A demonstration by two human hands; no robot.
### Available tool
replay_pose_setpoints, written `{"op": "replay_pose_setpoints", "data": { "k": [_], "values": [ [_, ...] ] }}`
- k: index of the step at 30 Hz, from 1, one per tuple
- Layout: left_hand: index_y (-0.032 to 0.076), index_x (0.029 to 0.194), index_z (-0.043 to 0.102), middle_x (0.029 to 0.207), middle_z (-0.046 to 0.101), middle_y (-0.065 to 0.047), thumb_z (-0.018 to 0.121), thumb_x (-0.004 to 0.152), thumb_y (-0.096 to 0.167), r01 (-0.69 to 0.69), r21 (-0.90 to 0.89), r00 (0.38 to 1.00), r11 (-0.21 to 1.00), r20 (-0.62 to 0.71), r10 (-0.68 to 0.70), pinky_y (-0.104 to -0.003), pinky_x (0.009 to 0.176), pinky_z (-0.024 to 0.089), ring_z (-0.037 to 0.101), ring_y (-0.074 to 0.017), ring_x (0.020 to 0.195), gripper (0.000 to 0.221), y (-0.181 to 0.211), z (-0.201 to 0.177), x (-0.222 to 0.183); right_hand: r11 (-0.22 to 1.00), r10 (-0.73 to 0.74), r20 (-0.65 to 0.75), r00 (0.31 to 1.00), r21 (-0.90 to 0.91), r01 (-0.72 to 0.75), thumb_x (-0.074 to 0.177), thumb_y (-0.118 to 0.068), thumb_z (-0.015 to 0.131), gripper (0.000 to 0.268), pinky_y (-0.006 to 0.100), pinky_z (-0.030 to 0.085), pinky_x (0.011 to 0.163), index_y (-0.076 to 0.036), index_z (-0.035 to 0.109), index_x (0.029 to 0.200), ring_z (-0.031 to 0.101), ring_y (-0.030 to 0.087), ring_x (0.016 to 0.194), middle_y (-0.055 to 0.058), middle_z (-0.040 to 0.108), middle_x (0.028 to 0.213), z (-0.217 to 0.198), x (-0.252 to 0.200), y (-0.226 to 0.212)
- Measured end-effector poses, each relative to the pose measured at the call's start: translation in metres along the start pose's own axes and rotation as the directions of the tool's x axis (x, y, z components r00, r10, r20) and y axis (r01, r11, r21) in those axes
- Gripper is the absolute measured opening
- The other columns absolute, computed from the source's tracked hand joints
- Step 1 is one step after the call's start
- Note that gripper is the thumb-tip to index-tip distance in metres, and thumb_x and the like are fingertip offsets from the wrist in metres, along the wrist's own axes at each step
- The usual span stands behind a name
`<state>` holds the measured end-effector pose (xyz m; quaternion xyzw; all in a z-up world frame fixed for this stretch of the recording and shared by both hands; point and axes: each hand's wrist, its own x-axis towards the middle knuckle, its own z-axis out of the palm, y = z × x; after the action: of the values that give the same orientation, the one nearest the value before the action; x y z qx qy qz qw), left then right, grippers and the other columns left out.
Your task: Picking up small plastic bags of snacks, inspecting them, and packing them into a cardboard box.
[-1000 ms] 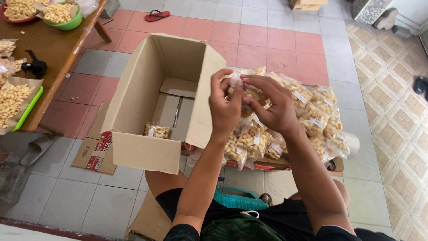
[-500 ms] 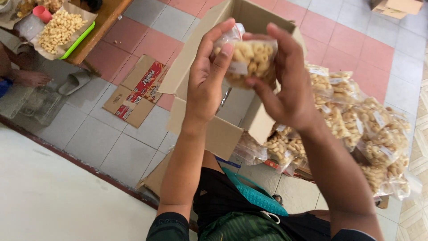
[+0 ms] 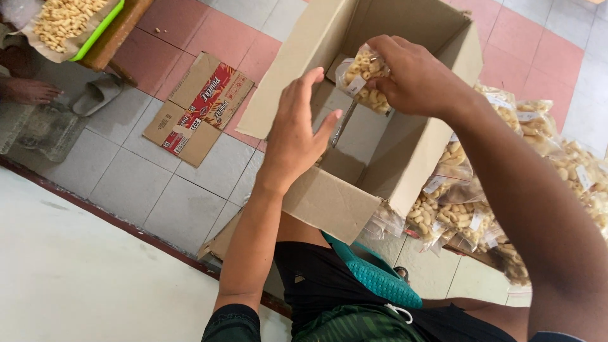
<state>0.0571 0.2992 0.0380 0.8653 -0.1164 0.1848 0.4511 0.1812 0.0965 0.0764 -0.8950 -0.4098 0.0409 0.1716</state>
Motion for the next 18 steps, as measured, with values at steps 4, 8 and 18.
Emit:
{"op": "replay_pose_setpoints", "data": {
  "k": [4,8,18],
  "values": [
    [0.003,0.133,0.045,0.130,0.055,-0.016,0.056,0.101,0.011,-0.079,0.011,0.992,0.997,-0.099,0.080,-0.043,0.110,0.042,0.052,-0.0322,0.125,0.035,-0.007,0.001,-0.003,0.986,0.158,0.191,0.969,-0.088,-0.144,0.086,-0.010,0.062,0.058,0.054,0.043,0.087,0.000,0.042,0.140,0.053,0.048,0.110,0.030,0.052,0.125,0.019,0.027,0.011],
    [0.000,0.123,0.053,0.122,0.062,-0.015,0.041,0.103,0.001,-0.067,0.006,0.962,0.998,-0.266,0.066,-0.041,0.104,0.050,0.060,-0.0300,0.116,0.024,0.003,0.007,-0.006,0.954,0.298,0.423,0.856,-0.168,-0.249,0.088,-0.010,0.059,0.052,0.054,0.047,0.089,-0.006,0.041,0.136,0.055,0.046,0.113,0.028,0.053,0.123,0.042,0.054,0.002],
    [0.001,0.114,0.054,0.119,0.059,-0.015,0.031,0.097,-0.009,-0.015,-0.111,0.882,0.994,-0.469,-0.039,-0.039,0.106,0.051,0.060,-0.0292,0.115,0.031,0.017,0.011,-0.007,0.936,0.285,0.701,0.654,-0.058,-0.346,0.081,-0.023,0.074,0.062,0.046,0.051,0.093,-0.008,0.051,0.137,0.060,0.032,0.119,0.012,0.062,0.132,0.091,0.118,0.008]
  ]
}}
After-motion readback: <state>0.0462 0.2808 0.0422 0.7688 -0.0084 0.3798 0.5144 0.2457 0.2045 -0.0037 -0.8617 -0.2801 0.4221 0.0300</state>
